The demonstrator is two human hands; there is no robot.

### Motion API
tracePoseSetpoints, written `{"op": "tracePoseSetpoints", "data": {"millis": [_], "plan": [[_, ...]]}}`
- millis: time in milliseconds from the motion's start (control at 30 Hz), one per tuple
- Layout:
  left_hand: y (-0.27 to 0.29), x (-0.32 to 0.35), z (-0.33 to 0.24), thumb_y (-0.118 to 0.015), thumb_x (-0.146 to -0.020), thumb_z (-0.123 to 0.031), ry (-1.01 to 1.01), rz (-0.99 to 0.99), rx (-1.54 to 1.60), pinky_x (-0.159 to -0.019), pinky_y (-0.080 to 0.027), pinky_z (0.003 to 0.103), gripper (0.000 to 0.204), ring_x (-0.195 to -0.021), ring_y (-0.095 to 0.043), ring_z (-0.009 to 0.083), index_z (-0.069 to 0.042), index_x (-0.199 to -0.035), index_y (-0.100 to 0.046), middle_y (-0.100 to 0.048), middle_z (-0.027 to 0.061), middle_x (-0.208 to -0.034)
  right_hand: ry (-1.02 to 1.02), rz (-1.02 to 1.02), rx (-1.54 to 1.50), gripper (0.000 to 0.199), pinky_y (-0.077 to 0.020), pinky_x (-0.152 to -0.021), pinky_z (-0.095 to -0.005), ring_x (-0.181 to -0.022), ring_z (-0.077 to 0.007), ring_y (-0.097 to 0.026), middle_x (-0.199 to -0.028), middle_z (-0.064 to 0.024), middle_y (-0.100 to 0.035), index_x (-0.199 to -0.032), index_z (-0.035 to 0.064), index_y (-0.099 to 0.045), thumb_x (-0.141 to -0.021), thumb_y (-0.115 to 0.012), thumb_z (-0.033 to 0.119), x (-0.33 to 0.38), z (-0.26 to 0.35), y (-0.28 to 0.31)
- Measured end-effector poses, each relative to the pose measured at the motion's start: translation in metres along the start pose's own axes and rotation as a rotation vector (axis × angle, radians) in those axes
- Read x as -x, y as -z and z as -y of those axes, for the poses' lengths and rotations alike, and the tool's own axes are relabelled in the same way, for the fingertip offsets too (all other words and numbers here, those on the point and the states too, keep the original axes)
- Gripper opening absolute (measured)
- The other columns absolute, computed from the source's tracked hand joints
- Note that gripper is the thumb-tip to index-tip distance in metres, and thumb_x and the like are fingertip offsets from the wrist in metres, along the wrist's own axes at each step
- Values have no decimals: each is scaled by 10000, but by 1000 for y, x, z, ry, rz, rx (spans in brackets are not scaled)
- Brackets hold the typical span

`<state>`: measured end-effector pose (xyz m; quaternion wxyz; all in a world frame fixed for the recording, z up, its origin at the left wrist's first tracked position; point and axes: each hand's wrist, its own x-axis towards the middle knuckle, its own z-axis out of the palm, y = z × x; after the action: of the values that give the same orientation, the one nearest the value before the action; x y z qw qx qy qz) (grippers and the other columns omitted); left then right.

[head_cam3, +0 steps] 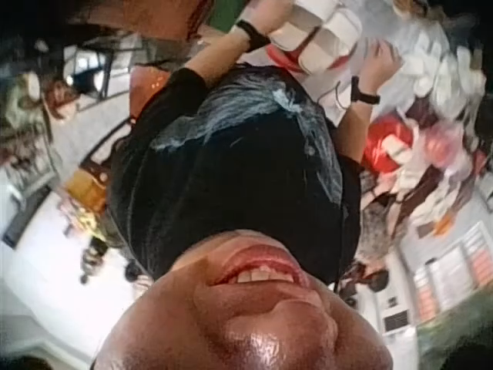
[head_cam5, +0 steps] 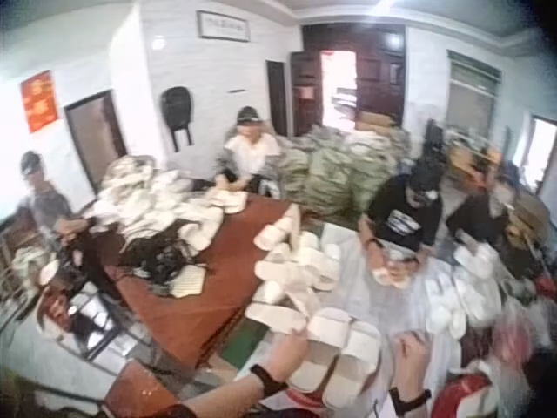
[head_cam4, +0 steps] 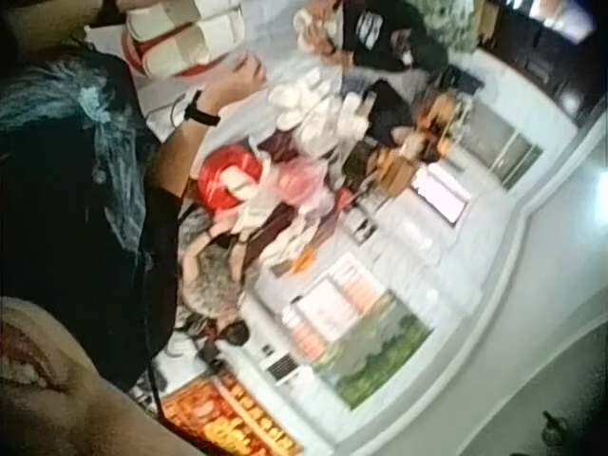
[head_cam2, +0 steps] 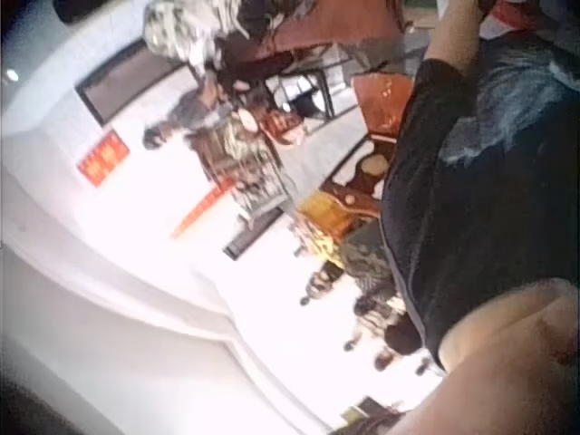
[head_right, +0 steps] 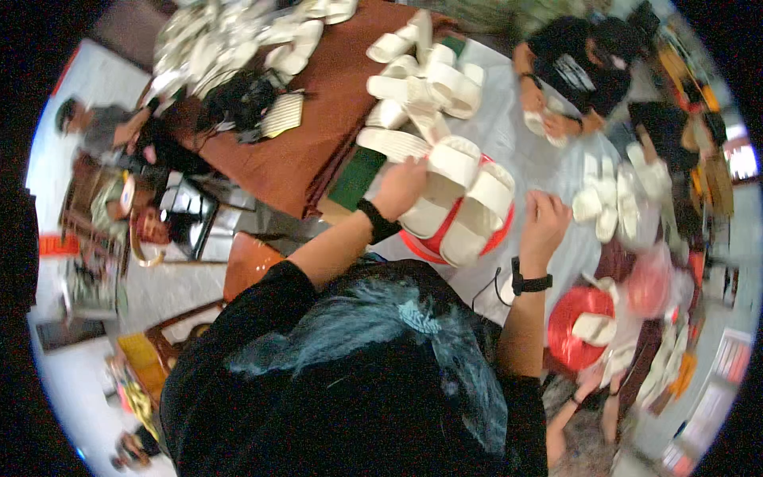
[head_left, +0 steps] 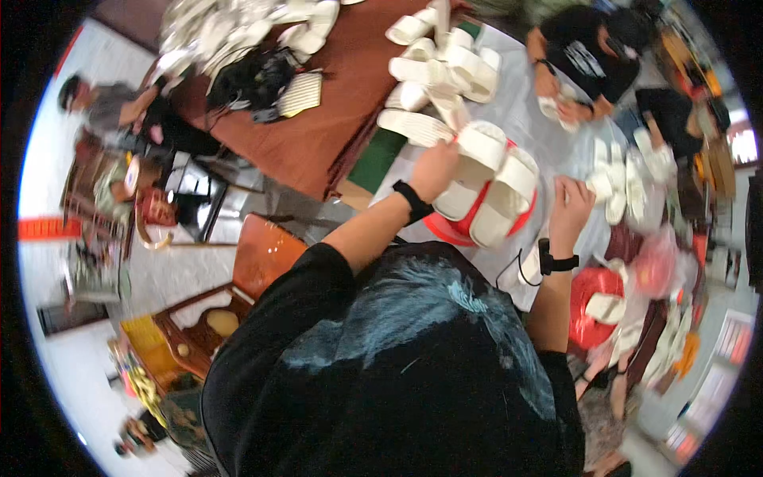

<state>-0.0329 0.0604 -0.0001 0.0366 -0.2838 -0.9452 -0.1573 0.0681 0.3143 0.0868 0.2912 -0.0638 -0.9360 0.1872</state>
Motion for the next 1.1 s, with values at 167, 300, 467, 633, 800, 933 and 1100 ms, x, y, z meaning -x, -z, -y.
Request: {"op": "tracePoseSetpoints", "data": {"millis": [167,300,467,633,800,933,1100], "plan": [[29,14,-1,-526,-900,-259,137,8,119,-676,-528,447,353,-797,-627,368,-101,-1216,-525,-611,182,-884,-79,-33,-109,97,-431,-831,-382,-879,-278,-551,-925,-111,-621,-924,44,-678,-843,-631,69,27,27,43],[56,24,-5,-561,-862,-165,26,-91,314,-683,-520,451,327,-832,-617,378,-92,-1180,-544,-618,176,-921,-267,113,-371,92,-470,-772,-386,-856,-297,-571,-914,-131,-612,-916,17,-662,-842,-620,53,56,48,71],[70,43,1,-612,-839,-67,13,-57,514,-669,-521,360,210,-758,-651,301,-7,-1037,-650,-653,169,-939,127,223,-332,181,-492,-684,-361,-784,-303,-570,-823,-113,-591,-910,27,-648,-731,-634,5,86,71,81],[61,44,14,-614,-837,-58,23,-58,518,-666,-520,355,152,-751,-655,300,21,-954,-671,-671,177,-889,271,243,-410,270,-498,-607,-346,-748,-260,-577,-762,-70,-560,-928,52,-629,-669,-666,-16,101,93,72],[62,41,18,-602,-843,-69,15,-15,500,-684,-516,364,159,-742,-646,313,22,-951,-674,-668,186,-880,370,232,-512,304,-498,-593,-332,-723,-233,-568,-740,-50,-516,-934,52,-637,-637,-679,1,99,108,69],[71,42,16,-602,-843,-69,4,-10,498,-685,-515,364,158,-748,-647,313,22,-950,-674,-668,187,-875,444,197,-550,321,-498,-581,-327,-719,-225,-560,-726,-52,-487,-932,22,-642,-613,-673,11,96,115,68],[66,48,17,-603,-840,-69,36,0,551,-689,-512,362,165,-765,-652,314,25,-957,-673,-670,191,-891,487,137,-566,307,-495,-562,-323,-692,-224,-556,-709,-52,-483,-926,8,-643,-621,-679,3,90,121,65]]}}
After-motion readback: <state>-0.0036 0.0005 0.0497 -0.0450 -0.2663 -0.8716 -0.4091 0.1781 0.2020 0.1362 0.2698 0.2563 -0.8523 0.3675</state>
